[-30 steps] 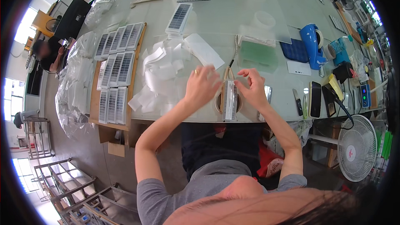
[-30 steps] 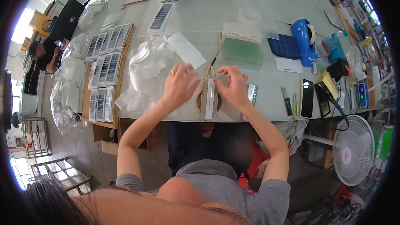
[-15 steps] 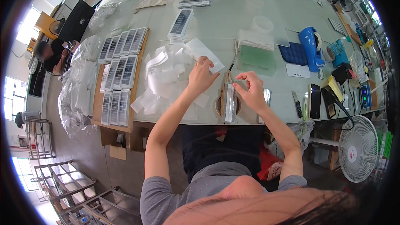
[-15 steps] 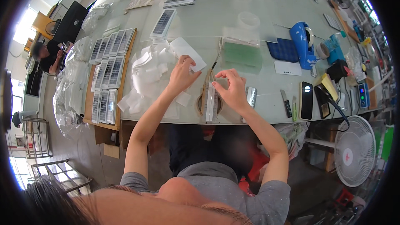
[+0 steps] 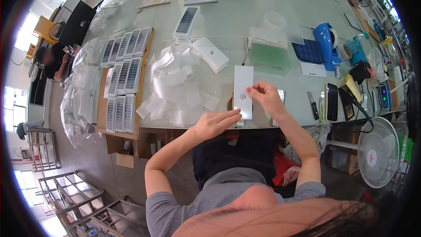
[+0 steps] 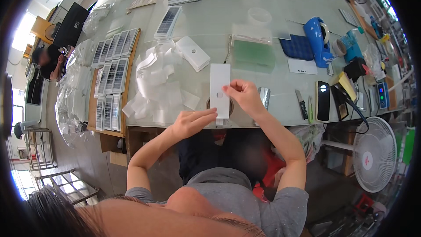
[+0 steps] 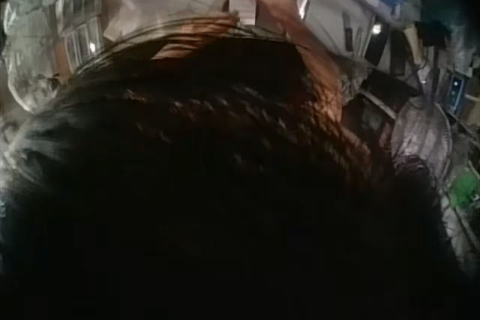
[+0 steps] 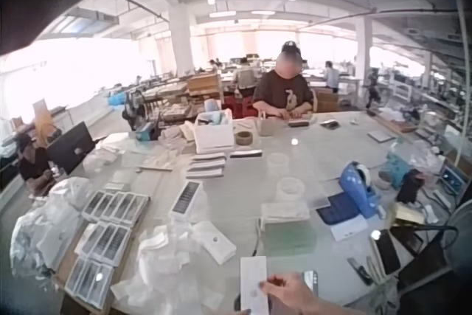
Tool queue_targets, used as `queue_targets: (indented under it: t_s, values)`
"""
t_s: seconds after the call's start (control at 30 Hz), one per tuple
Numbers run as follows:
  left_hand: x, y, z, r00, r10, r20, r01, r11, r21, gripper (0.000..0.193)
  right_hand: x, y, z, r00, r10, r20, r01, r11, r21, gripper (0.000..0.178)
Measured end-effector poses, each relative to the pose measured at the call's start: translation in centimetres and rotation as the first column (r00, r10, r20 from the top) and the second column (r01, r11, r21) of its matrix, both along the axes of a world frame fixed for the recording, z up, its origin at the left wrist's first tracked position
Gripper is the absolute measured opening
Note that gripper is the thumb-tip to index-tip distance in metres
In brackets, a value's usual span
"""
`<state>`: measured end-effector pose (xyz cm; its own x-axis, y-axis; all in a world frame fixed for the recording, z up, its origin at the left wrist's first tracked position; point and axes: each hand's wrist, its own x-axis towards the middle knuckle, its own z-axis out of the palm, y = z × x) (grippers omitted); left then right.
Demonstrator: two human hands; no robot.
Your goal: The recorder is assembling small solar panel units by applying adhesive strips and organizing them on a grid.
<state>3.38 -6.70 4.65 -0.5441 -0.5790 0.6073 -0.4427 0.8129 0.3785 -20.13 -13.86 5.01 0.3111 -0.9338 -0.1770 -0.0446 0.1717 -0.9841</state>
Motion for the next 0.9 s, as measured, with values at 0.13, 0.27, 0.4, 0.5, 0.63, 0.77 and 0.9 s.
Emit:
queue_targets:
  t_s: [0.13,0.27,0.4,0.5,0.63,0.77,0.9]
  values:
    - [0.3,1.4,-1.4,0.998,-0.054,-0.037,0.059,0.987,0.149,0.022,0.3,2.7,0.1,0.93,-0.126,-0.346,-0.001,0.939,-0.344,0.025]
    - [0.1,1.5,-1.6,0.998,-0.023,-0.064,0.035,0.979,0.2,0.021,0.3,3.1,-0.9,0.819,-0.286,-0.498,-0.065,0.815,-0.576,0.026]
    - [0.0,1.6,-2.0,0.996,0.028,-0.084,-0.006,0.97,0.245,0.023,0.3,3.2,-1.3,0.808,-0.309,-0.502,-0.088,0.779,-0.62,0.026]
    - [-0.1,1.7,-2.0,0.997,0.028,-0.066,-0.011,0.969,0.248,0.023,0.2,3.1,-1.5,0.798,-0.319,-0.512,-0.092,0.775,-0.625,0.026]
    - [-0.1,1.6,-2.2,0.998,0.031,-0.063,-0.014,0.968,0.249,0.023,0.3,3.0,-1.8,0.794,-0.314,-0.52,-0.104,0.773,-0.625,0.026]
    - [-0.1,1.5,-1.8,1.0,0.02,-0.014,-0.015,0.952,0.304,0.016,0.1,2.9,-1.8,0.774,-0.299,-0.559,-0.141,0.778,-0.612,0.027]
    - [-1.0,0.8,0.7,0.997,-0.03,0.065,0.015,0.975,0.222,0.02,0.2,2.9,-1.2,0.761,-0.3,-0.574,-0.096,0.824,-0.558,0.03]
